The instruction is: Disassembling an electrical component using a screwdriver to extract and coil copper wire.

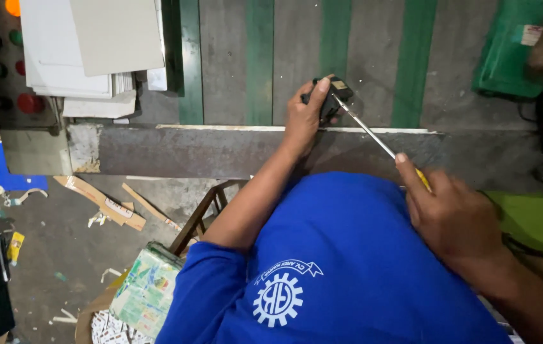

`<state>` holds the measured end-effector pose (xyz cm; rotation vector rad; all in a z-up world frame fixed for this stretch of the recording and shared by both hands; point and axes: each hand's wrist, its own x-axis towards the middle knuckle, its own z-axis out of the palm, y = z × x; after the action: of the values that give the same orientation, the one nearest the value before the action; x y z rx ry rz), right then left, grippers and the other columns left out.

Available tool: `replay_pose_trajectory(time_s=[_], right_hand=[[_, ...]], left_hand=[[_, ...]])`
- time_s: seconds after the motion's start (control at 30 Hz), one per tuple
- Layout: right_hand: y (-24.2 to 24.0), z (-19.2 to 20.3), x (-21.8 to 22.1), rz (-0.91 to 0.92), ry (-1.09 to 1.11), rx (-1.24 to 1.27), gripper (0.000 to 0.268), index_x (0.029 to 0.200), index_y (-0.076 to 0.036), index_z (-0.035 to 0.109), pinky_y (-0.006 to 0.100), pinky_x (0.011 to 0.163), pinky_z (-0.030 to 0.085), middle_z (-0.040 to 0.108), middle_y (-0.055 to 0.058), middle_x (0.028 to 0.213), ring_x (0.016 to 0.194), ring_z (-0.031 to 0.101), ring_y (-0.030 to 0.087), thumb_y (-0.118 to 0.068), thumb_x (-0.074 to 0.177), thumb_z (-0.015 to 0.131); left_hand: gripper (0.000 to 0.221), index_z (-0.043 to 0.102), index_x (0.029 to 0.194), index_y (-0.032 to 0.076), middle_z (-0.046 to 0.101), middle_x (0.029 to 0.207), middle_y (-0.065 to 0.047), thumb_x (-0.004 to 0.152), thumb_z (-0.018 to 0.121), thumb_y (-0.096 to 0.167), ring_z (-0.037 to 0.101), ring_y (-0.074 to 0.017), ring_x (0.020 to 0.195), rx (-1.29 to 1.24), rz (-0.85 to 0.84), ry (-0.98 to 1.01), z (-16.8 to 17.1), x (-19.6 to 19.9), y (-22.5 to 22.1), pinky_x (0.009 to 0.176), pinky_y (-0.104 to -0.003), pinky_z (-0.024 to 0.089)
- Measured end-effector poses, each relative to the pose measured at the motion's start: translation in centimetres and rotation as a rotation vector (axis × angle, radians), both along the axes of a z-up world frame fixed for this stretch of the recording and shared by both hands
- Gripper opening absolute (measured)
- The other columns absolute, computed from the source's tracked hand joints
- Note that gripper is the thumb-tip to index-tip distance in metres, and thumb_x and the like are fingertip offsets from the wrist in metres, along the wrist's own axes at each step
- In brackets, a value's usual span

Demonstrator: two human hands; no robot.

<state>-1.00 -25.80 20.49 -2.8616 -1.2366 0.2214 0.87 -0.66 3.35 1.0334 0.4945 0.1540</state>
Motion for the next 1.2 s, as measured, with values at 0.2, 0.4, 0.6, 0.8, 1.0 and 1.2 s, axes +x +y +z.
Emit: replay_pose_trajectory(time_s=[0.2, 0.4, 0.6, 0.8, 1.0, 1.2], right_hand=[[-2.9, -4.7, 2.9, -0.602, 0.945, 0.327, 0.038, 0.122, -0.009, 0.073, 0.044, 0.068, 0.054, 0.074, 0.015, 0.087, 0.076, 0.068, 0.032, -0.036, 0.102, 0.056], [-1.7, -4.1, 0.1, -0.118, 0.007, 0.202, 0.035, 0.122, -0.003, 0.067, 0.044, 0.080, 0.055, 0.070, 0.017, 0.098, 0.091, 0.068, 0.033, -0.033, 0.104, 0.063], [-5.0, -11.2, 3.2, -0.747, 1.302, 0.366, 0.036, 0.126, -0.009, 0.069, 0.045, 0.054, 0.040, 0.061, 0.024, 0.093, 0.068, 0.053, 0.048, -0.036, 0.105, 0.059], [-3.2, -10.6, 0.8, -0.245, 0.038, -0.061, 0.027, 0.106, -0.015, 0.060, 0.041, 0.064, 0.051, 0.068, 0.006, 0.091, 0.075, 0.064, 0.028, -0.042, 0.107, 0.055], [-4.4, -15.2, 5.1, -0.298, 1.124, 0.567, 0.028, 0.113, -0.010, 0.066, 0.033, 0.053, 0.052, 0.065, 0.000, 0.077, 0.064, 0.058, 0.014, -0.035, 0.101, 0.059], [-4.6, -19.8, 8.0, -0.440, 1.686, 0.711, 0.031, 0.115, -0.003, 0.068, 0.031, 0.043, 0.040, 0.052, 0.000, 0.063, 0.050, 0.048, 0.015, -0.031, 0.104, 0.059]], left_hand=[[0.050, 0.071, 0.123, 0.002, 0.073, 0.093, -0.006, 0.097, 0.067, 0.044, 0.069, -0.0117, 0.072, -0.002, 0.022, 0.024, -0.9, 0.4, -0.4, 0.057, -0.027, 0.055], [0.049, 0.076, 0.122, 0.000, 0.074, 0.097, -0.008, 0.101, 0.068, 0.043, 0.064, -0.0122, 0.087, 0.373, 0.052, 0.033, -1.2, 0.2, -0.9, 0.080, -0.027, 0.053], [0.051, 0.073, 0.122, 0.001, 0.077, 0.113, -0.014, 0.094, 0.071, 0.045, 0.069, -0.0177, 0.106, 0.423, 0.002, 0.002, -0.5, 0.5, -1.4, 0.099, -0.031, 0.052], [0.051, 0.075, 0.119, 0.003, 0.078, 0.112, -0.016, 0.091, 0.072, 0.045, 0.072, -0.0231, 0.108, 0.582, 0.072, 0.086, -2.1, 0.9, -1.9, 0.099, -0.033, 0.052], [0.049, 0.076, 0.117, 0.002, 0.077, 0.114, -0.017, 0.089, 0.074, 0.042, 0.072, -0.0245, 0.109, 0.644, 0.084, 0.018, -0.6, 0.4, -2.6, 0.099, -0.034, 0.052], [0.047, 0.074, 0.118, 0.002, 0.075, 0.117, -0.017, 0.089, 0.075, 0.038, 0.071, -0.0249, 0.111, 0.600, 0.036, 0.030, 1.0, 0.1, -2.6, 0.098, -0.034, 0.053]])
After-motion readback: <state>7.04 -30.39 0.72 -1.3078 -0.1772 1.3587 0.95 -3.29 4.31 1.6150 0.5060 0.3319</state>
